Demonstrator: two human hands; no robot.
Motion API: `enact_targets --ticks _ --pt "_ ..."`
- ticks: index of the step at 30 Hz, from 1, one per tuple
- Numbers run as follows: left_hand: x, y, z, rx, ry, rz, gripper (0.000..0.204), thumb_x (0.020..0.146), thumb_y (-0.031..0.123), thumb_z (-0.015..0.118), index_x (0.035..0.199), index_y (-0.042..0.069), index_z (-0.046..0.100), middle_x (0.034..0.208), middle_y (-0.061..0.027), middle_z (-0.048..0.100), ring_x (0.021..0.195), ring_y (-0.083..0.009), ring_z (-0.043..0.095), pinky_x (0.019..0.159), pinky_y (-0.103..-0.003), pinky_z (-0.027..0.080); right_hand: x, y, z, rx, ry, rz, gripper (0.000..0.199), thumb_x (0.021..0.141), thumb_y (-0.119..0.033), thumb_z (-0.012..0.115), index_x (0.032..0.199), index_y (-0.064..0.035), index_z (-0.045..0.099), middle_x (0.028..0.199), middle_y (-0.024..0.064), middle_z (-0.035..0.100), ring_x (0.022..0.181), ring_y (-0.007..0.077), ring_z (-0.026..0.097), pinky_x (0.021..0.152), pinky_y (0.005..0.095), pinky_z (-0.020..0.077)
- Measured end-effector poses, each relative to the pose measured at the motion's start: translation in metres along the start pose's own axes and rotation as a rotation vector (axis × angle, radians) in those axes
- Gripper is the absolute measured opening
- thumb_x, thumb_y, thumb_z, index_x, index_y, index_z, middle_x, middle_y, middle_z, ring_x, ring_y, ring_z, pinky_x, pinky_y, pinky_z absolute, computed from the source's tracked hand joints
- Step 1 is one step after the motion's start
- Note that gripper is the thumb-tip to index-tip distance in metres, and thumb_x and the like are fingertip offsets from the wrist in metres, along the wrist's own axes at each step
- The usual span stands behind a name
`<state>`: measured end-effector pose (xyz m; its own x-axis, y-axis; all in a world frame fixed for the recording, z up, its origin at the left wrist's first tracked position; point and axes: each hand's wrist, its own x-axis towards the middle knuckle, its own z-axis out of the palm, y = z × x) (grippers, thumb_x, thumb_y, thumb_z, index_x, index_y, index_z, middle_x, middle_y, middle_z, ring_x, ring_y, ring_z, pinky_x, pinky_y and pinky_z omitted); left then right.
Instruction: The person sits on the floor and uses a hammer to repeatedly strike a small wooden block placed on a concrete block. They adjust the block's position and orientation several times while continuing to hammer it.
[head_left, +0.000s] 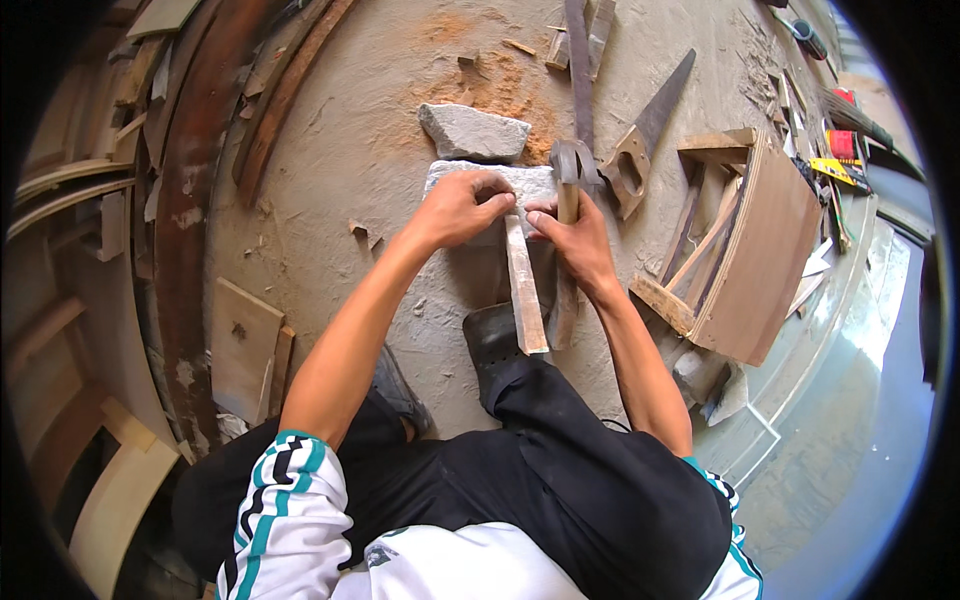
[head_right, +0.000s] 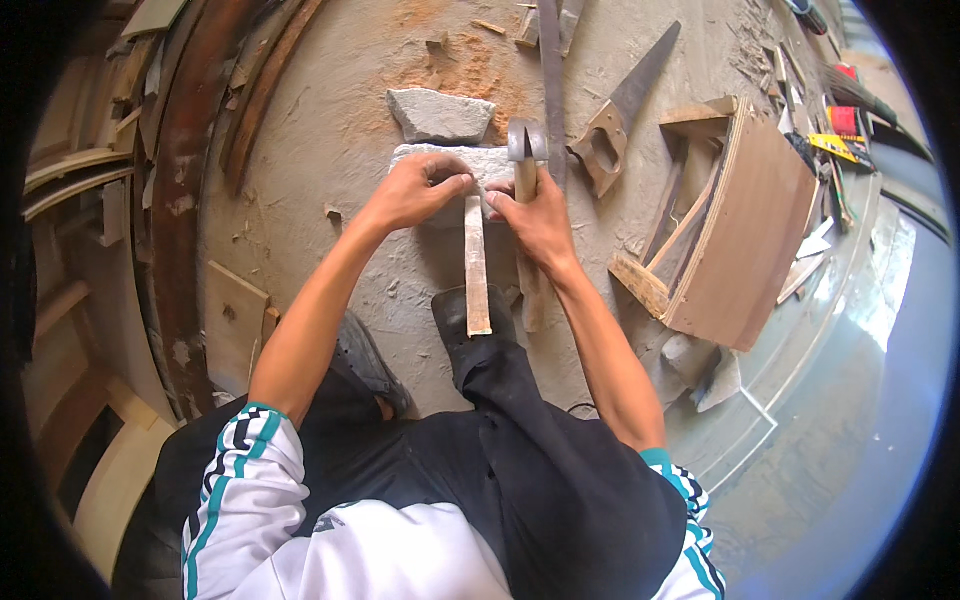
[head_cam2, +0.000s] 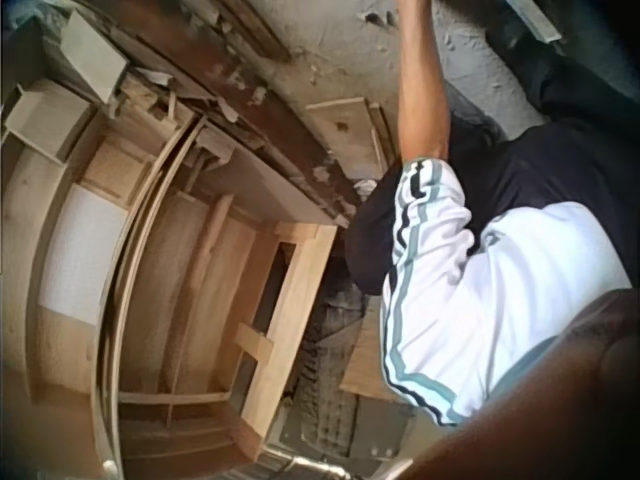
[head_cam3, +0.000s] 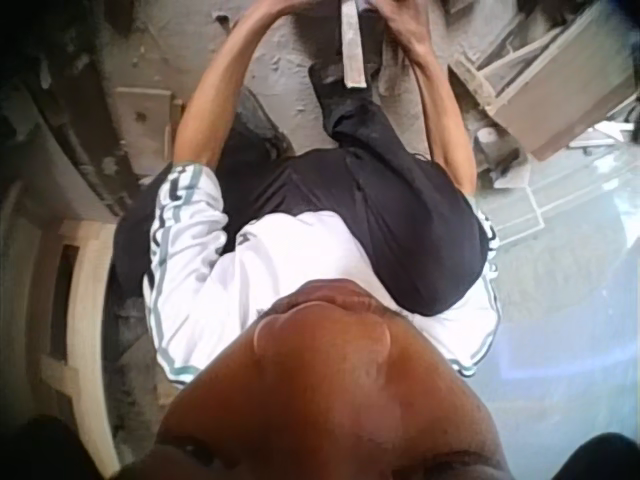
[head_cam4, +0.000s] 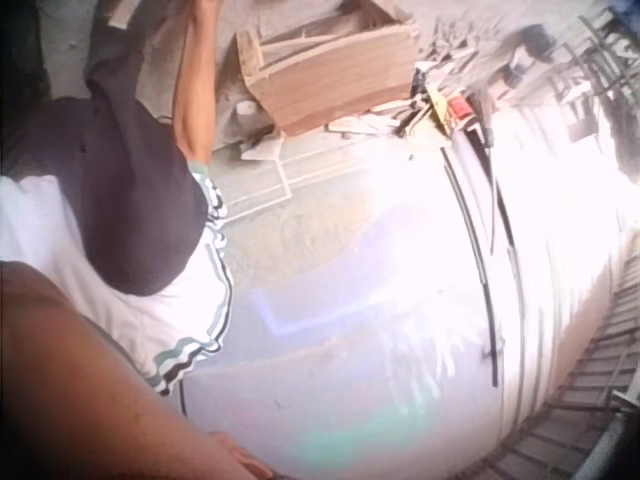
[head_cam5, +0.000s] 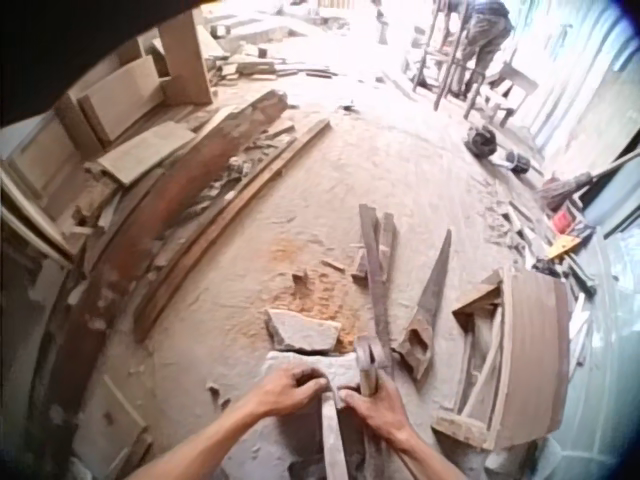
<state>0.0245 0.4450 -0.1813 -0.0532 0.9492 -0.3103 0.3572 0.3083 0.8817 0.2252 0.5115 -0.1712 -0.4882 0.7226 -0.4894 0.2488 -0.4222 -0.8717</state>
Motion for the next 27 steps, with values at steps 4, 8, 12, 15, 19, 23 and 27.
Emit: enact_targets --ticks 4,8,12,15,19,23,27 --pt "0.000 -0.005 0.001 -0.016 -0.047 0.013 0.024 0.092 0.022 0.064 0.104 0.002 0.069 0.092 -0.0125 0.075 0.085 -0.0209 0.069 0.079 -0.034 0.053 -0.010 0.003 0.004 -0.040 -0.028 0.063 0.039 0.086 -0.007 0.076 0.117 0.0042 0.055 0.108 0.0110 0.069 0.090 0.0147 0.067 0.074 0.0280 0.0592" --pt "0.002 -0.010 -0.002 -0.036 -0.003 0.035 0.022 0.092 0.022 0.064 0.100 0.002 0.069 0.091 -0.0139 0.074 0.084 -0.0236 0.070 0.077 -0.035 0.053 -0.004 0.005 0.005 -0.076 -0.046 0.048 0.039 0.086 -0.008 0.076 0.117 0.0037 0.056 0.111 0.0106 0.069 0.095 0.0138 0.065 0.081 0.0281 0.0564" --pt "0.000 -0.010 -0.001 0.000 0.032 0.040 0.024 0.091 0.023 0.065 0.097 0.001 0.071 0.088 -0.0160 0.073 0.082 -0.0264 0.071 0.076 -0.036 0.054 -0.002 0.004 0.003 -0.180 -0.079 0.000 0.040 0.087 -0.009 0.075 0.119 0.0034 0.056 0.111 0.0102 0.070 0.097 0.0126 0.064 0.087 0.0283 0.0521" --pt "-0.001 -0.010 0.001 -0.013 0.037 -0.009 0.024 0.090 0.023 0.065 0.098 0.001 0.071 0.087 -0.0173 0.073 0.081 -0.0271 0.071 0.075 -0.037 0.054 -0.001 0.000 0.004 -0.171 -0.113 0.000 0.042 0.087 -0.009 0.074 0.122 0.0030 0.054 0.112 0.0107 0.071 0.100 0.0122 0.063 0.089 0.0282 0.0503" --pt "-0.003 -0.012 0.004 -0.030 0.054 -0.013 0.024 0.090 0.022 0.065 0.098 0.001 0.071 0.086 -0.0185 0.073 0.080 -0.0270 0.072 0.073 -0.038 0.054 0.003 -0.001 0.000 -0.221 -0.163 0.031 0.045 0.088 -0.011 0.072 0.126 0.0030 0.052 0.114 0.0117 0.071 0.105 0.0131 0.062 0.093 0.0292 0.0486" --pt "-0.005 -0.013 0.003 -0.056 0.041 -0.018 0.023 0.090 0.020 0.065 0.098 0.000 0.070 0.087 -0.0174 0.074 0.081 -0.0233 0.072 0.073 -0.036 0.055 0.002 -0.007 0.003 -0.299 -0.158 0.015 0.044 0.089 -0.012 0.071 0.126 0.0021 0.052 0.115 0.0109 0.071 0.105 0.0134 0.062 0.094 0.0302 0.0482" --pt "-0.005 -0.014 0.003 -0.046 0.004 -0.033 0.021 0.090 0.018 0.065 0.100 0.000 0.070 0.089 -0.0169 0.074 0.083 -0.0200 0.072 0.073 -0.034 0.054 -0.001 -0.003 0.007 -0.318 -0.120 -0.029 0.041 0.090 -0.014 0.071 0.123 0.0009 0.054 0.113 0.0093 0.071 0.102 0.0128 0.062 0.092 0.0304 0.0488"
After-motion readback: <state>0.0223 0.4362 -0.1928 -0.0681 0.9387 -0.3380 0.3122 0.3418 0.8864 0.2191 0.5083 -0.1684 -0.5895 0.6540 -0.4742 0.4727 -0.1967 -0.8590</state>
